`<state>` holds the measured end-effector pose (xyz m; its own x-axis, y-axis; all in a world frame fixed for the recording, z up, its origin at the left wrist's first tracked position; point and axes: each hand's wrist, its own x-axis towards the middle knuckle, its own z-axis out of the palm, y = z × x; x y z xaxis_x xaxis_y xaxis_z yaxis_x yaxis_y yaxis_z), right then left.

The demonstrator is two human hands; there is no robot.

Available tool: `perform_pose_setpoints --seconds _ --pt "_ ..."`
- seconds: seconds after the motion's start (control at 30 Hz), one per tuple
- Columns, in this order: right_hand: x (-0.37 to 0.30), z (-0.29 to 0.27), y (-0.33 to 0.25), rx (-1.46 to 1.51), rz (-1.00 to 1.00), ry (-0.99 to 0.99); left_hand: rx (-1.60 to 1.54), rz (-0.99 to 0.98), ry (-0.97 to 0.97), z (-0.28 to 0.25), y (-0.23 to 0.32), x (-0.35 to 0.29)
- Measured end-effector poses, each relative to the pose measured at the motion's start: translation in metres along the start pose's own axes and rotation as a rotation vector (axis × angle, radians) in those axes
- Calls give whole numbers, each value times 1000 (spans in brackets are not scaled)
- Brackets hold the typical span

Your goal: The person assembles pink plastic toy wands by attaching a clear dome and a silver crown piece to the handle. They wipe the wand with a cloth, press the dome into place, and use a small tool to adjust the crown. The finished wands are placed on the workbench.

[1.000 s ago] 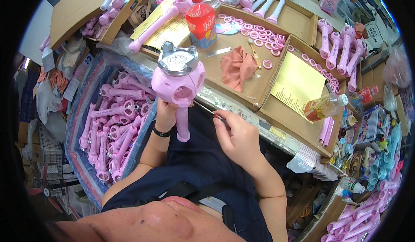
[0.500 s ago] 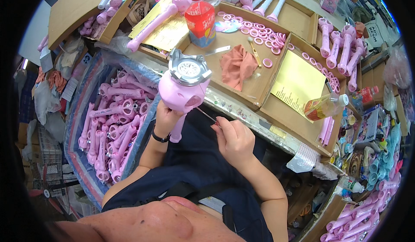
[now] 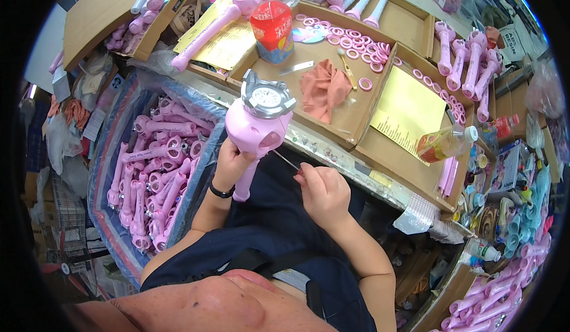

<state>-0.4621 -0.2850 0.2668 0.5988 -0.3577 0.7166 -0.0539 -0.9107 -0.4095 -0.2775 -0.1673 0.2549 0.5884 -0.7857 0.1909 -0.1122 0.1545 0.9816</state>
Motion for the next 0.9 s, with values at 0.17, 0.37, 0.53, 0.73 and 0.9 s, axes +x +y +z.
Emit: perform_pose_setpoints --seconds 0.17,0.37,0.53,0.73,0.9 --pt "-2 5 -2 -10 -53 43 -46 -87 -6 -1 0 -2" --pt "2 -8 -5 448 623 -358 122 72 13 -1 0 0" --pt "4 -13 2 687 906 -479 186 94 -30 -3 2 -2" --pt "2 -1 -10 170 371 -136 120 70 7 1 -5 -3" --pt "4 -8 -10 -77 241 -238 -222 -105 50 2 -13 -2"
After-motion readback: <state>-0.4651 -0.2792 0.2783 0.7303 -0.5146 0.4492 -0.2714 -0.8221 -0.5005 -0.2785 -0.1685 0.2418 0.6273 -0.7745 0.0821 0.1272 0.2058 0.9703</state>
